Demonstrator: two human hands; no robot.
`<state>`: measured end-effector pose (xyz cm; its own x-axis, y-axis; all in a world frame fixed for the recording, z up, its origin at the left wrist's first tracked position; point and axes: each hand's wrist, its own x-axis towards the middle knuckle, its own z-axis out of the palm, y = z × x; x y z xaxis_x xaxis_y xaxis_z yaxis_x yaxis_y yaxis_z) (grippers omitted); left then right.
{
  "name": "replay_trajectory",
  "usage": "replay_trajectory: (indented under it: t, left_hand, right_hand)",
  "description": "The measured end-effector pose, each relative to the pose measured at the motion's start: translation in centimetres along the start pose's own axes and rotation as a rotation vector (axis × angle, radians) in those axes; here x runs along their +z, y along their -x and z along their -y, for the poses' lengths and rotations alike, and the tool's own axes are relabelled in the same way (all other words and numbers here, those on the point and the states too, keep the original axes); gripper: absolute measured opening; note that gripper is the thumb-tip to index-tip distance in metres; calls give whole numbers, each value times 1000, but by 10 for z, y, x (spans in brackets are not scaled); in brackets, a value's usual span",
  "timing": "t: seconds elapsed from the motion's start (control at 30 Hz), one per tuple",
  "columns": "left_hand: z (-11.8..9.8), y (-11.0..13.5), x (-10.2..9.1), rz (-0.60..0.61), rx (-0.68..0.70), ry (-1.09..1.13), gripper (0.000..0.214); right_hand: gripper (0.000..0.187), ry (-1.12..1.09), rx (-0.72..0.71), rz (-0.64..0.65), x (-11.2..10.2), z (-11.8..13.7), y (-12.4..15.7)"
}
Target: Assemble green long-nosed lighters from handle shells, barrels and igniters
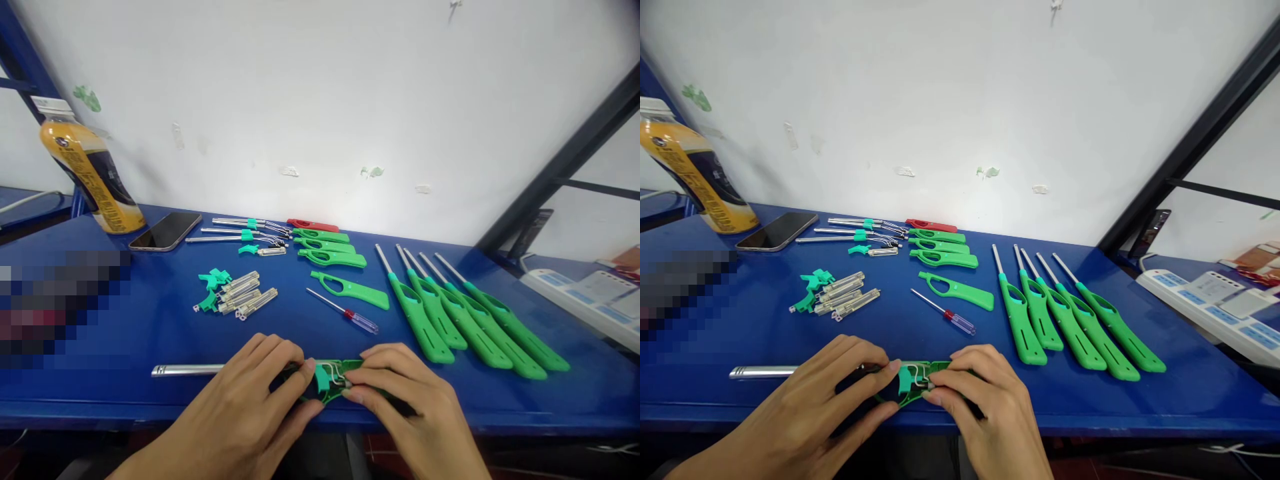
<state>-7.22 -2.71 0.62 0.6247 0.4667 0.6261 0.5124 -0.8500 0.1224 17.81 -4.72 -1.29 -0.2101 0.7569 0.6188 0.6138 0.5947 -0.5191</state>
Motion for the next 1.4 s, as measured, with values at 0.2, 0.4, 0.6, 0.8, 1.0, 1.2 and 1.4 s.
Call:
replay_trajectory:
  t: [0.2,0.4,0.6,0.8,1.0,1.2,1.4]
  left_hand:
    - [1,-2,1,10,-10,3,17]
    - [0,0,1,8,-4,6,16]
    - [0,-1,1,19,-8,6,16]
    - [0,-1,0,9,1,0,17]
    - [-1,-2,0,0,-1,-8,17]
    - [0,-2,0,31,-6,12,14]
    - [-2,0,1,50,-5,1,11]
  right_hand:
    - [8,8,-15,43,-2,0,-1]
    - [13,59,-80,49,0,0,0]
    - [18,116,-123,96,-5,3,-1]
    - [19,119,-137,131,-7,5,-4]
    - [17,90,-96,69,-3,4,0]
    - [15,85,-99,38,-2,2,1]
    - [18,88,-106,63,-2,2,1]
